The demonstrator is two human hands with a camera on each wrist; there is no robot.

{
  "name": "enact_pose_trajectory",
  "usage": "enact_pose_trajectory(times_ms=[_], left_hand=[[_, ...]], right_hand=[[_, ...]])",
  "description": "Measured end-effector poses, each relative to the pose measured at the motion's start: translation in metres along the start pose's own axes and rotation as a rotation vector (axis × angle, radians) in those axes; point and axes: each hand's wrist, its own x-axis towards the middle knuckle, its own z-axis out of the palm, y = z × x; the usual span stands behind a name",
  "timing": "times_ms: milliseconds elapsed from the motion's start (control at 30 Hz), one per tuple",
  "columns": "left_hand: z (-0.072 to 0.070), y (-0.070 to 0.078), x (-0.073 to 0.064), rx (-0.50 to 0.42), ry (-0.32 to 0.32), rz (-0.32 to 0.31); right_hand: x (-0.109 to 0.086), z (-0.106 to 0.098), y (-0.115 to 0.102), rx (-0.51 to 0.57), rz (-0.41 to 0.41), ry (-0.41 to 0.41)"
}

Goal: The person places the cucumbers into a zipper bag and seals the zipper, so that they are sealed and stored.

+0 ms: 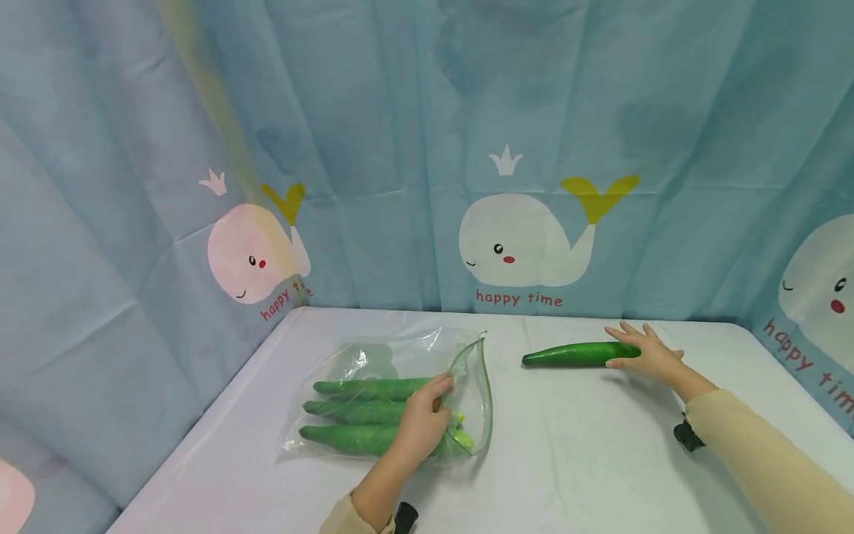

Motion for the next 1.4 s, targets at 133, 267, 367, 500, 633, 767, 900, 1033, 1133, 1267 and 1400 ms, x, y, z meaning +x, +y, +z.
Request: enact_pose_trajectory(times_ms=[133,267,367,500,633,767,900,1033,1133,1267,1400], left_hand=[[-0.001,0.0,-0.001,0.004,-0.007,-0.005],[0.0,0.0,-0.001,0.022,-0.008,-0.013],[0.001,0.0,-0.001,0.022,-0.007,-0.015],[0.002,-0.001,-0.001,0.005,-0.007,-0.015],[0.002,-0.002,-0.002,0.007,-0.002,-0.022],[0.001,-0.002,-0.002,-0.005,0.003,-0.026],[0.0,-0.002,-0.001,-0.026,0.004,-0.026],[0.0,-0.003,0.0,-0.037,0.004,-0.026],[0.0,-0.004,0.0,-0.037,0.0,-0.026],[0.0,-0.006,-0.001,-0.036,0.002,-0.03],[-0.001,-0.005,-0.002,-0.037,0.0,-0.039]], right_hand=[[0.006,0.003,0.005,-0.007,0.03,-0.049],[0.01,0.005,0.008,0.047,0.063,-0.075],[0.012,0.006,0.008,0.077,0.065,-0.063],[0.013,0.008,0.008,0.054,0.045,-0.041],[0.014,0.009,0.007,0.047,0.032,-0.028],[0.014,0.008,0.005,0.046,0.071,-0.046],[0.012,0.004,0.001,0.013,0.146,-0.05],[0.007,0.003,-0.002,-0.007,0.157,-0.035],[0.002,0.004,-0.006,-0.013,0.128,-0.001],[-0.004,0.006,-0.015,0.001,0.036,0.06],[-0.014,0.006,-0.025,0.028,-0.037,0.103]])
